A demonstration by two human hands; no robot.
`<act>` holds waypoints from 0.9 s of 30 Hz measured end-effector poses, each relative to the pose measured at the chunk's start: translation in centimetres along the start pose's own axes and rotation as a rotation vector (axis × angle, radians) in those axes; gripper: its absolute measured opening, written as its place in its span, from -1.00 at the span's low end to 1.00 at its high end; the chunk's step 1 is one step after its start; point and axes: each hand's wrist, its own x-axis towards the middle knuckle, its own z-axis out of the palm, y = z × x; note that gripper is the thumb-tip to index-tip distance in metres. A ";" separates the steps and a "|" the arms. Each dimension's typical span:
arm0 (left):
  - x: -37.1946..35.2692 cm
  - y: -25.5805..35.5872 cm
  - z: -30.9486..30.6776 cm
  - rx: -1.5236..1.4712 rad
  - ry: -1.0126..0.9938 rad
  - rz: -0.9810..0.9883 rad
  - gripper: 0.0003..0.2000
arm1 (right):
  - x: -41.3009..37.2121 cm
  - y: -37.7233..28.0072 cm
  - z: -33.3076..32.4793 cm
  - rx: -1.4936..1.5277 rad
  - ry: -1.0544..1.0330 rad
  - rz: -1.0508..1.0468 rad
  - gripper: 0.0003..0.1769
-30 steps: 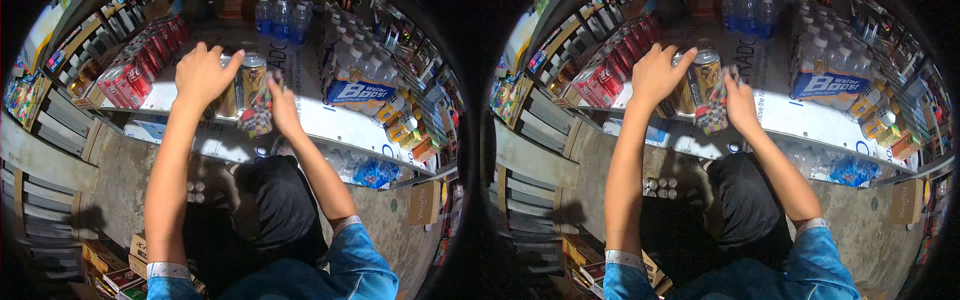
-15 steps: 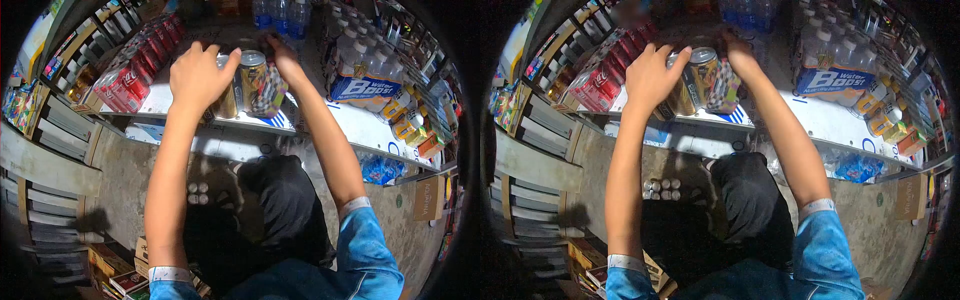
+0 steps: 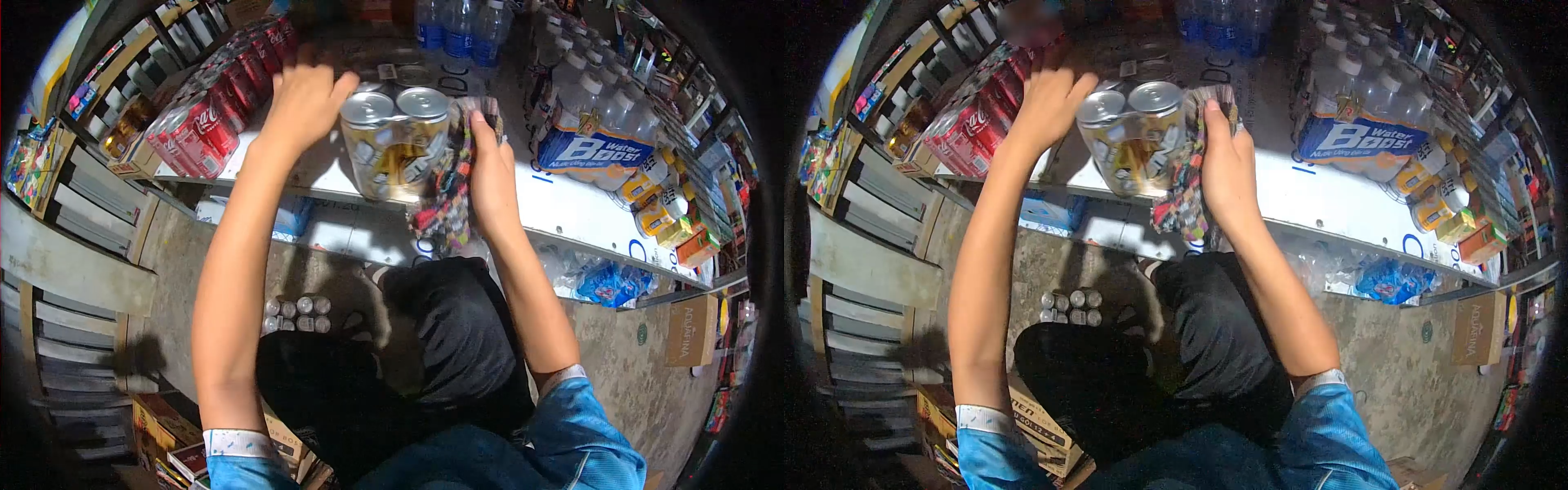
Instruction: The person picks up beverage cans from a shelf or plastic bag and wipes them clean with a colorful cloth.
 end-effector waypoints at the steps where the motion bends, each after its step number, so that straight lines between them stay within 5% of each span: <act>1: -0.2 0.1 0.2 -0.179 -0.012 -0.130 -0.42 | -0.5 -0.1 0.1 0.055 0.009 -0.118 -0.47; 4: -0.5 1.4 -0.2 -0.435 -0.028 -0.326 -0.30 | 0.1 -1.9 2.3 0.098 0.178 -0.092 -0.42; 6: -1.4 2.9 -1.6 -0.988 -0.017 -0.414 -0.26 | 4.0 -1.4 1.5 -0.073 0.081 -0.009 -0.42; 8: -1.5 3.6 -1.8 -0.957 -0.046 -0.361 -0.19 | 8.6 -1.4 1.8 -0.203 0.038 0.086 -0.42; 10: -2.6 7.4 -3.6 -0.520 -0.061 -0.412 -0.16 | 13.7 1.9 2.9 -0.149 0.143 -0.088 -0.40; 12: -3.4 8.1 -2.3 -0.559 0.088 -0.398 -0.23 | 18.2 8.4 3.9 -0.201 0.111 -0.218 -0.47; 14: -3.6 7.2 -2.0 -0.668 0.090 -0.409 -0.21 | 10.1 5.4 3.6 -0.224 0.039 -0.206 -0.56; 15: -3.5 6.6 -1.6 -0.672 0.099 -0.408 -0.21 | 7.3 5.0 2.9 -0.327 0.057 -0.411 -0.52; 16: -3.5 6.0 -1.0 -0.687 0.102 -0.388 -0.28 | 5.1 4.3 2.3 -0.153 -0.024 -0.089 -0.42; 18: -3.5 5.0 -0.3 -0.706 0.105 -0.376 -0.35 | -0.9 1.8 1.8 -0.151 -0.058 0.111 -0.31; 20: -3.6 4.2 0.2 -0.757 0.127 -0.355 -0.40 | -2.0 2.3 3.5 0.168 -0.028 -0.079 -0.28; 24: -3.5 2.2 1.3 -0.795 0.118 -0.286 -0.42 | 0.6 -2.5 3.8 0.123 -0.173 -0.107 -0.29; 27: -3.8 2.9 0.3 -0.814 0.090 -0.289 -0.41 | 4.1 -0.3 4.2 -0.036 -0.113 -0.191 -0.26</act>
